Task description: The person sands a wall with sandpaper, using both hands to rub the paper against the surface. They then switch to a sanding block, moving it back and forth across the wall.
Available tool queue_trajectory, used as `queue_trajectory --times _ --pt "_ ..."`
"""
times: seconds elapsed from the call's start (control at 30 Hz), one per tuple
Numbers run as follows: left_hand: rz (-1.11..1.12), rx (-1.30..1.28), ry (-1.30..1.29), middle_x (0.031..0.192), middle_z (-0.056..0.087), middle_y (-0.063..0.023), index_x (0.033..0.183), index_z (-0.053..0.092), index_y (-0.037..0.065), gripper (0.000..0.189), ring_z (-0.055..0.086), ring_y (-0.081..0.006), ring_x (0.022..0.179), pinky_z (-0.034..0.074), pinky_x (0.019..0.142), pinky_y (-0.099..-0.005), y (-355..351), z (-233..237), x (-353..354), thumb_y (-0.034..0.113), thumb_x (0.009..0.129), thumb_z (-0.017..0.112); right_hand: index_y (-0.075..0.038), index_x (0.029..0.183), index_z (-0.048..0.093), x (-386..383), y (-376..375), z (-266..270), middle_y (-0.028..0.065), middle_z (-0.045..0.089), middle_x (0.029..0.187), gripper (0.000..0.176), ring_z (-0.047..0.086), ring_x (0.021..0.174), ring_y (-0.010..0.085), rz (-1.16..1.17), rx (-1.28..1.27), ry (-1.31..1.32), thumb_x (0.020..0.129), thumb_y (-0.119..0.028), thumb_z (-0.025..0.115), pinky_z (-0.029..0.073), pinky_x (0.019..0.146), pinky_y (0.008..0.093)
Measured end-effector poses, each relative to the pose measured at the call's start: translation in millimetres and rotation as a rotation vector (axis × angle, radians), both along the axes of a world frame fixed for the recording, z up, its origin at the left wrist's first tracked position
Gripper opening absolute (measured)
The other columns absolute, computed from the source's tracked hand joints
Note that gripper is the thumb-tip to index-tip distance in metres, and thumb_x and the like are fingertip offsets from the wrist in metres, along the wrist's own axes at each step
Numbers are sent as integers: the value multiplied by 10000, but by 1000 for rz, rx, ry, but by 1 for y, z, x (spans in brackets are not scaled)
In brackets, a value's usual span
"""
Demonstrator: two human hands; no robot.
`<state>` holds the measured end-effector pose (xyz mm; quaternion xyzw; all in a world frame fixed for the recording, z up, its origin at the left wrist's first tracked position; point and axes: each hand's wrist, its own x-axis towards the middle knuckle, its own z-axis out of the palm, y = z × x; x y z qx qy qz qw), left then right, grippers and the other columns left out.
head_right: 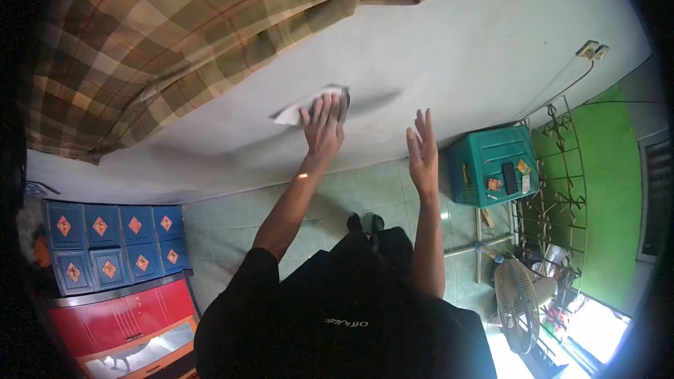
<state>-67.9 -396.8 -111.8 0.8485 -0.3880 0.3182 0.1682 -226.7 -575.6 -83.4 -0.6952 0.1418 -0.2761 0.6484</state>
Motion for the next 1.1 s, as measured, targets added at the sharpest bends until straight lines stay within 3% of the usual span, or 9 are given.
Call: queue_trajectory --times 0.13,0.37,0.5,0.57,0.63,0.73,0.87,0.97,1.1 --pt "132 -149 -285 1274 520 -172 1251 529 -19 441 483 -321 1168 264 1012 -514 -32 47 2 135 838 524 -18 1511 184 -8 -8 -4 234 315 1509 604 344 1386 341 -41 -18 12 998 -140 480 363 1086 434" --pt "61 5 60 1232 553 -90 1238 548 65 433 502 -261 1163 293 1015 -532 -20 -128 -22 197 827 581 -18 1514 162 9 -58 15 210 230 1551 626 311 1402 339 -13 -107 49 997 -153 487 364 1089 438" --pt "157 29 86 1225 534 -143 1209 549 28 438 480 -317 1166 306 1002 -549 -40 -111 -22 173 798 583 -20 1521 111 18 -102 20 198 125 1581 660 233 1435 329 13 -133 -35 999 -170 486 321 1118 450" --pt "171 23 112 1217 527 -166 1195 551 7 433 473 -341 1162 308 994 -556 -59 -63 -21 161 791 574 -20 1522 92 27 -114 21 199 120 1582 671 212 1442 329 41 -124 -46 999 -167 485 299 1129 454" --pt "272 -77 -96 1144 561 -85 1122 578 40 324 519 -260 1036 367 883 -475 -76 -5 -16 176 832 627 -43 1529 30 24 -114 22 200 101 1585 719 163 1457 329 72 -149 -14 996 -172 494 253 1147 475" --pt "264 -161 -77 1181 522 -205 1125 563 -57 397 483 -379 1117 316 959 -563 -89 -25 -12 142 782 549 -72 1537 7 23 -115 21 200 76 1590 722 145 1463 324 110 -102 -1 1002 -149 485 238 1144 454" --pt "207 47 63 1220 556 -80 1214 574 73 417 506 -263 1147 352 975 -500 -62 -128 -26 161 814 654 -86 1535 -36 22 -122 17 208 48 1590 758 127 1466 325 156 -79 -21 1001 -173 495 238 1141 472" --pt "172 104 14 1271 546 -68 1258 562 95 436 491 -252 1197 329 1017 -518 -48 -142 -25 186 836 619 -85 1534 -36 22 -124 18 202 36 1592 760 120 1467 324 166 -83 -6 1000 -177 497 239 1141 477" --pt "227 -5 -83 1235 558 -88 1196 570 61 368 530 -260 1101 349 928 -525 -62 -35 -13 185 849 576 -83 1533 -37 25 -117 15 194 30 1594 767 108 1469 322 144 -110 13 1000 -192 503 241 1142 481"
